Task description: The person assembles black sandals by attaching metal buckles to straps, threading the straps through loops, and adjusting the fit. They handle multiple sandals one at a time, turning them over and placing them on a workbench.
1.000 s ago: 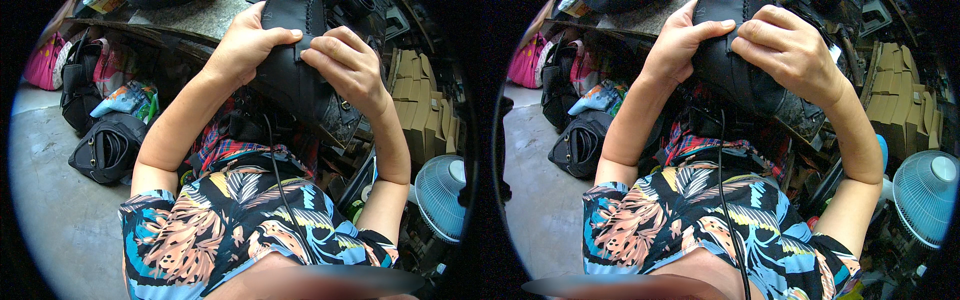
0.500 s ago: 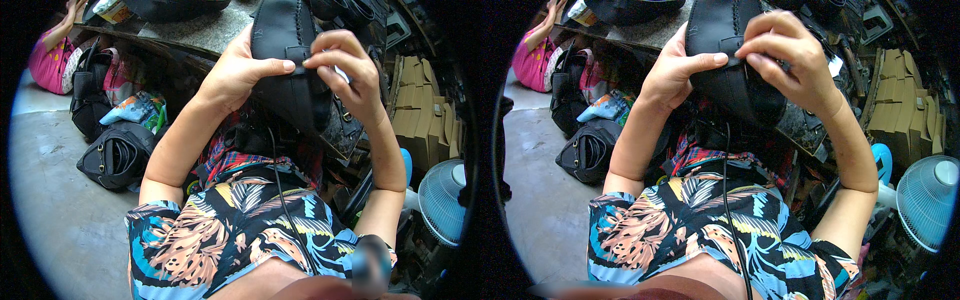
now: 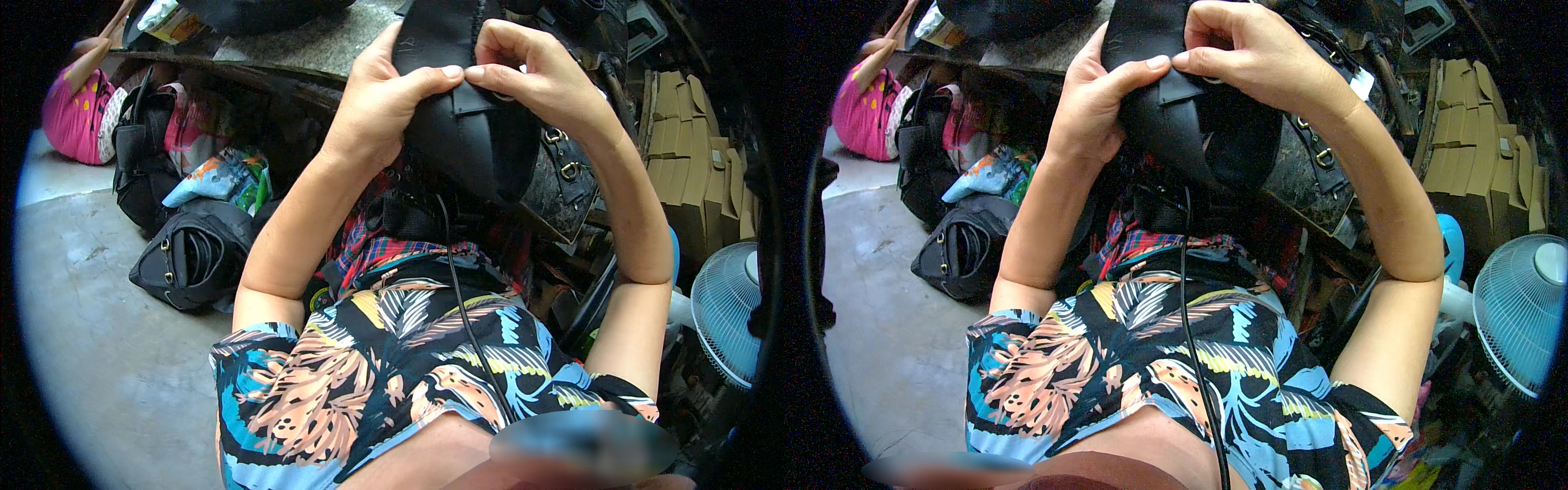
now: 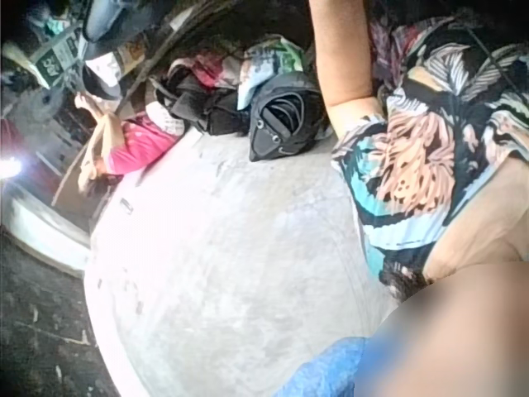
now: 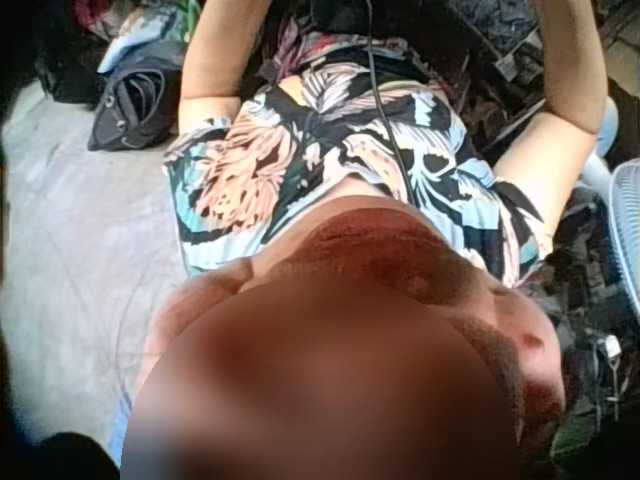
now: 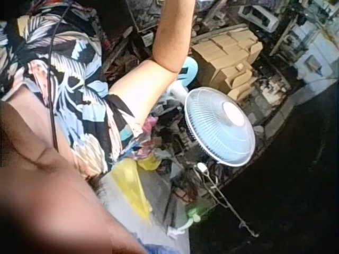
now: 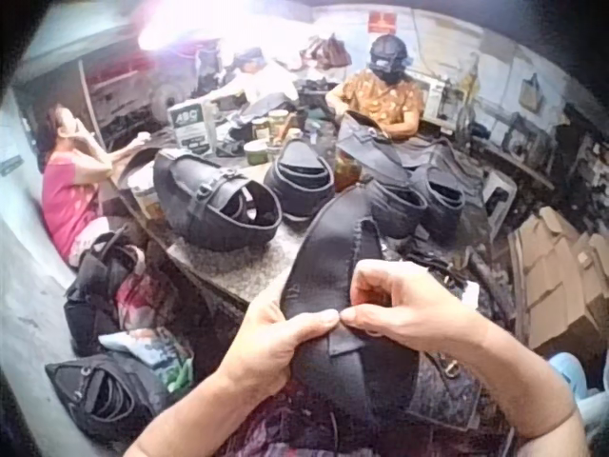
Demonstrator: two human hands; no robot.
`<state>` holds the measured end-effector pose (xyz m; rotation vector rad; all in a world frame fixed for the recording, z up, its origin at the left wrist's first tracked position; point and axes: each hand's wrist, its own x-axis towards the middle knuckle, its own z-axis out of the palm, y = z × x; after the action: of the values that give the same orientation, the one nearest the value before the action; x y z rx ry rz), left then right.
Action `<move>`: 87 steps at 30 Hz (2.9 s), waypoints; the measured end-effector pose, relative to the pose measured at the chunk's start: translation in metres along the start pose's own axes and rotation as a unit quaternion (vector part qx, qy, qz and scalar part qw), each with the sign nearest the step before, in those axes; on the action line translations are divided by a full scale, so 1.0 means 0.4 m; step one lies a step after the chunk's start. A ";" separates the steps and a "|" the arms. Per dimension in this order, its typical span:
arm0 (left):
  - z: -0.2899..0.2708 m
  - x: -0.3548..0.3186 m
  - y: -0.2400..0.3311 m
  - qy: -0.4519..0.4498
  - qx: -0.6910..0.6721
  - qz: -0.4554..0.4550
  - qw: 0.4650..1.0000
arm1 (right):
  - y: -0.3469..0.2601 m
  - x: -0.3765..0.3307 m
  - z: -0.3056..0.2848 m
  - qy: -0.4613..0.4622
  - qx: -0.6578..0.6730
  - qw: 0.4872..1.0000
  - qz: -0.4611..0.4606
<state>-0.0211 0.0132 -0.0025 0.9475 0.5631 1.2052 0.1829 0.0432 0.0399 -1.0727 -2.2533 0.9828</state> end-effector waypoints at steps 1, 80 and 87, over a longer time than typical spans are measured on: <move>-0.007 0.005 0.004 0.000 -0.007 -0.004 1.000 | 0.006 0.001 0.005 0.004 0.032 0.999 0.016; -0.035 0.011 0.045 -0.029 0.477 0.036 0.878 | 0.072 -0.128 0.218 0.257 0.349 0.901 -0.009; -0.012 -0.006 0.061 -0.026 0.485 0.053 0.873 | 0.070 -0.138 0.214 0.256 0.308 0.916 -0.004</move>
<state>-0.0385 0.0142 0.0155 1.8682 1.1277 0.9562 0.1732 -0.0236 -0.0416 -0.8900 -1.3862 1.1373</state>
